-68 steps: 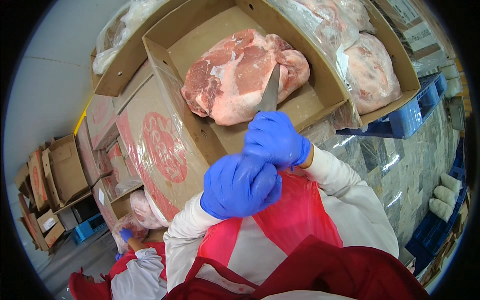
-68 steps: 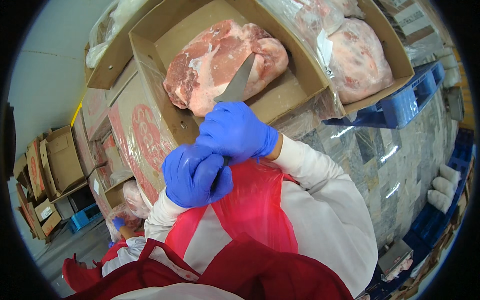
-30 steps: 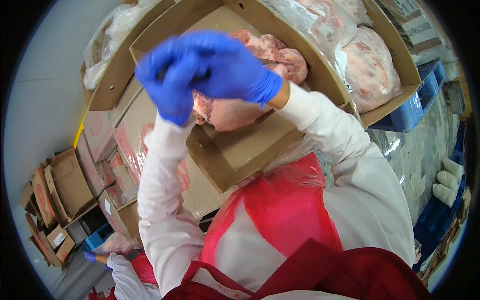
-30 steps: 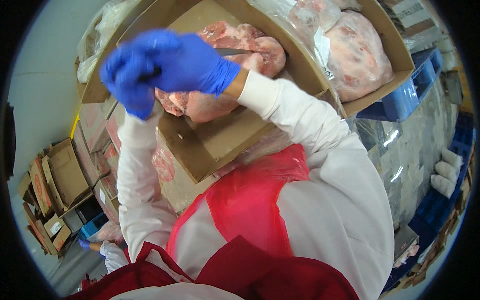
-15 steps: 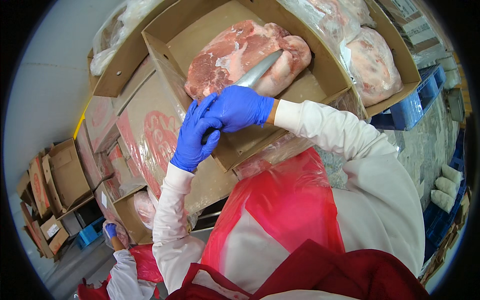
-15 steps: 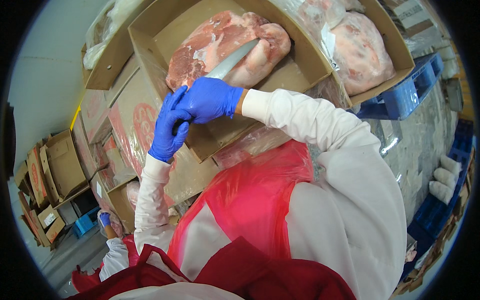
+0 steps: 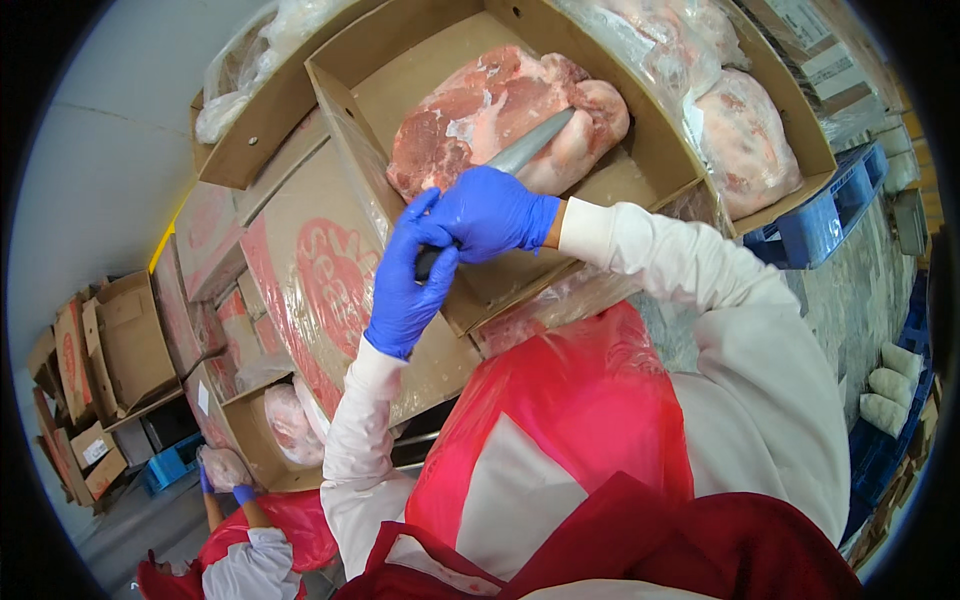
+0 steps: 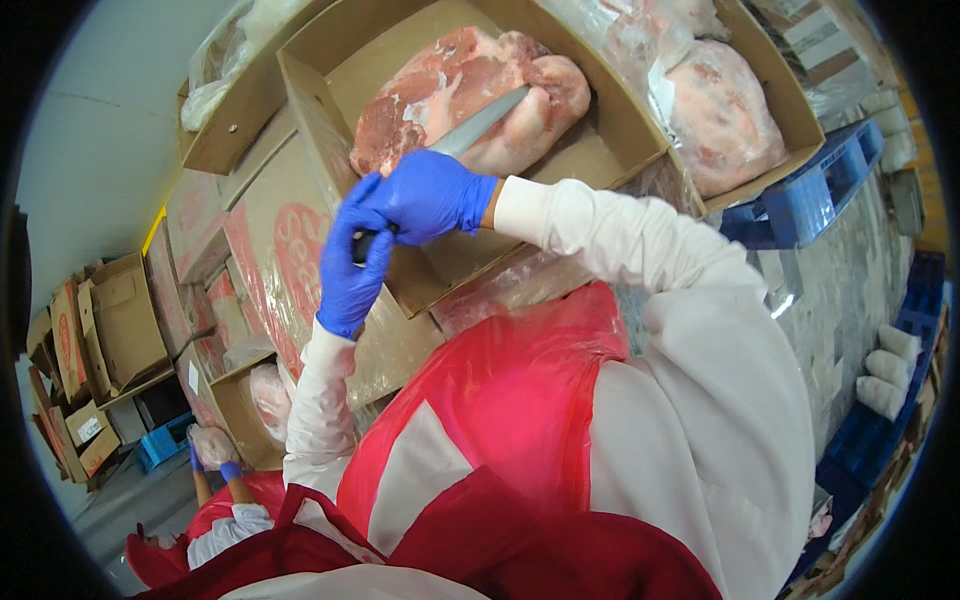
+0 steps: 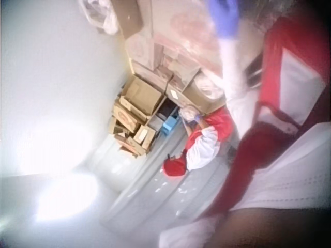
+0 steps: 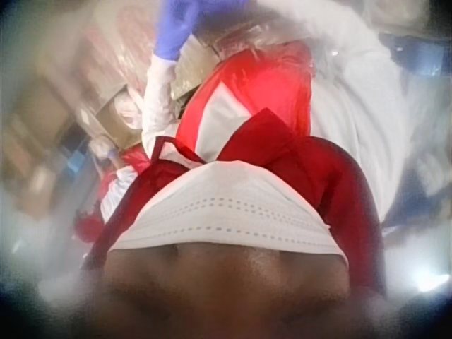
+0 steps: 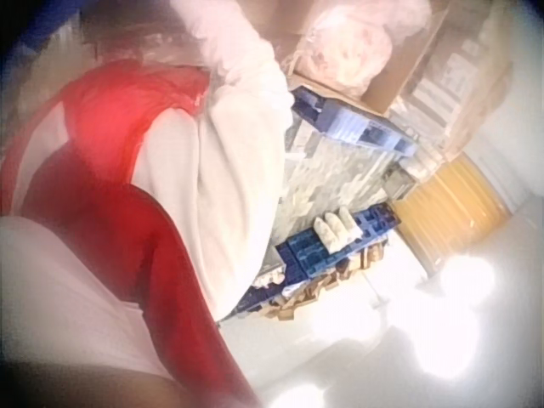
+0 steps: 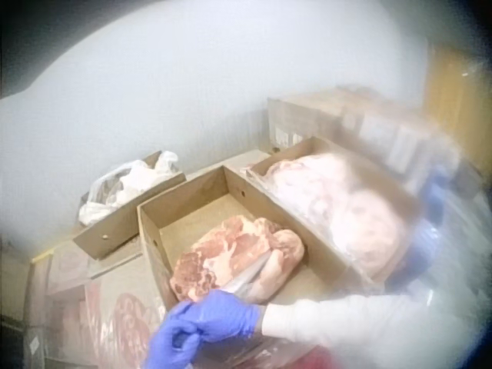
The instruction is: The person unwraps a large piece of raw meat from plastic packaging and places it on a cardboard box. Using a knife, they trim fat and connective tissue from the meat surface, then move to a second piece and repeat the trimming process.
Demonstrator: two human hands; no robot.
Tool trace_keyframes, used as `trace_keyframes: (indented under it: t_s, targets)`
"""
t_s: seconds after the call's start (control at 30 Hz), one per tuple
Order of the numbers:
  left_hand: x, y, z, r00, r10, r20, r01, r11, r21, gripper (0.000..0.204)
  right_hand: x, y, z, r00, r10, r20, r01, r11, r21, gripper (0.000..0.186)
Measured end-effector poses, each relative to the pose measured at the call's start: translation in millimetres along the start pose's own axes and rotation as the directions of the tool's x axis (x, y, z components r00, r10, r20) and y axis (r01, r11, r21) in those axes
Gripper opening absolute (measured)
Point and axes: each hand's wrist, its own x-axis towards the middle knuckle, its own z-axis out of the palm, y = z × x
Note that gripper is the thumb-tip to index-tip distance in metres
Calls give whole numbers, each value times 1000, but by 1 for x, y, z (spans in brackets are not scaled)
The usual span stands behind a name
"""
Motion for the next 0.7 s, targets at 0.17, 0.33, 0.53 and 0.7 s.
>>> trace_keyframes:
  t_s: [0.17,0.33,0.53,0.7]
  targets:
    - [58,63,28,926,129,-354,-153,987,-41,15,8,0,-42,928,43,-369,-37,999,25,18]
    - [74,84,38,883,420,-209,-343,882,324,10,-8,2,-60,831,-42,-555,64,998,20,15]
    - [51,84,42,876,463,-133,-383,837,390,18,-20,-4,-58,818,-162,-553,223,974,45,22]
    - [37,76,41,867,479,-136,-387,820,421,24,-22,-12,-53,859,-165,-485,215,975,49,24]
